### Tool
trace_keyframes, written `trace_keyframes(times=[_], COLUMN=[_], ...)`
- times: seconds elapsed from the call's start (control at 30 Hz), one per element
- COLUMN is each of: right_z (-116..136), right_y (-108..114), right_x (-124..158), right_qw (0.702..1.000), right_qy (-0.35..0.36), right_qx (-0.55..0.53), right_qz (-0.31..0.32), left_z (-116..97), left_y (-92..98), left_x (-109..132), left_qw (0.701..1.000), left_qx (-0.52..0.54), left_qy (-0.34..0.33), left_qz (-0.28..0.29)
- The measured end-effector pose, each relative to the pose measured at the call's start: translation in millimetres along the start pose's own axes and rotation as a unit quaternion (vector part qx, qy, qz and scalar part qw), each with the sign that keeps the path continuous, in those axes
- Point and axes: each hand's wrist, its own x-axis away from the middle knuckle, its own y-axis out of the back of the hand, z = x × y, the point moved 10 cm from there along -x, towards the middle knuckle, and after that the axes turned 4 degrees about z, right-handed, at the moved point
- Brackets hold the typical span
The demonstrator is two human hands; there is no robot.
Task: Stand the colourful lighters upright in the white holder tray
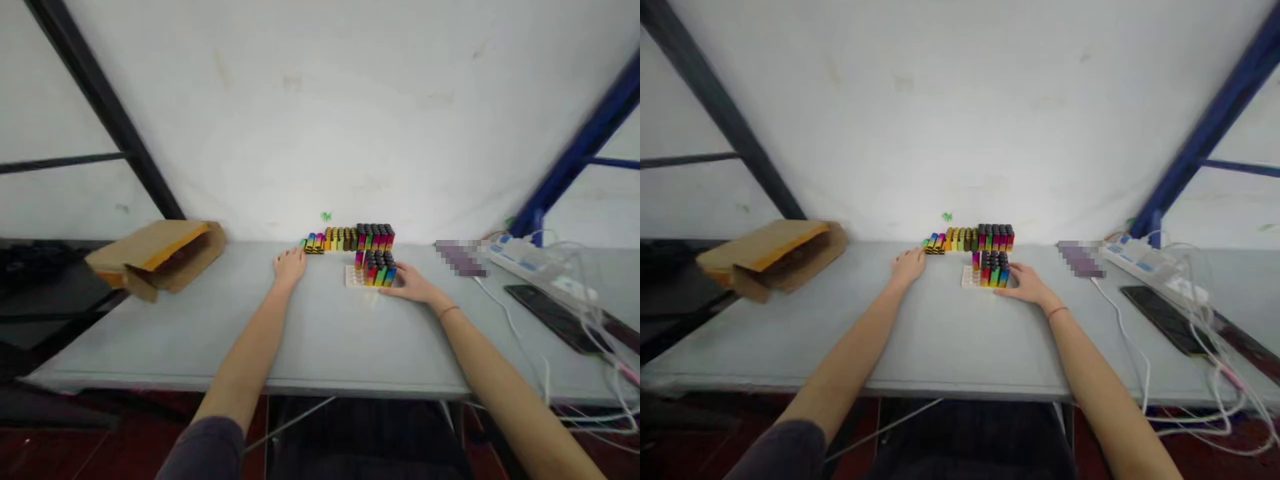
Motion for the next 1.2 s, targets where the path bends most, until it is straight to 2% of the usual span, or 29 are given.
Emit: trace_keyframes(times=[0.17,0.37,0.5,0.57,0.67,0.73,0.77,0.83,0.9,0.93,1.07,1.2], right_z=[-5.3,-9.0,-10.5,-10.2,-10.5,-10.6,-10.4,-9.9,-9.4,-9.4,-9.7,-8.6], right_y=[-2.0,-3.3,-3.5,-3.5,-3.7,-3.9,-4.0,-4.1,-3.8,-3.7,-3.4,-1.5], right_x=[0.3,0.5,0.6,0.4,0.0,-0.1,-0.2,-0.2,-0.1,-0.1,0.2,0.7], right_qw=[1.000,1.000,1.000,1.000,1.000,1.000,1.000,1.000,1.000,1.000,1.000,1.000], right_qy=[-0.006,-0.027,-0.029,-0.024,-0.023,-0.024,-0.024,-0.023,-0.023,-0.023,-0.026,-0.025], right_qx=[0.003,0.009,0.005,0.002,0.003,0.005,0.006,0.004,0.003,0.003,0.005,0.002], right_qz=[-0.007,0.000,-0.003,-0.004,-0.004,-0.003,-0.002,-0.001,-0.001,-0.001,0.000,-0.007], left_z=[6.5,15.7,22.7,27.7,36.4,41.6,42.9,39.2,25.2,15.9,-18.2,-40.9], left_y=[8.4,17.7,8.3,5.5,12.6,16.5,15.9,9.6,4.4,4.2,12.5,7.4], left_x=[2.2,4.1,-2.3,-6.6,-12.2,-13.9,-13.9,-11.7,-7.7,-5.1,8.5,17.2], left_qw=[0.999,0.998,0.998,0.998,0.989,0.957,0.928,0.850,0.783,0.762,0.717,0.673], left_qx=[-0.012,-0.007,-0.003,0.020,0.130,0.274,0.358,0.511,0.611,0.639,0.696,0.739], left_qy=[0.043,0.057,0.052,0.054,0.068,0.086,0.098,0.121,0.117,0.101,0.015,-0.009], left_qz=[-0.010,-0.019,0.024,0.036,0.000,-0.029,-0.038,-0.039,-0.030,-0.027,-0.043,-0.025])
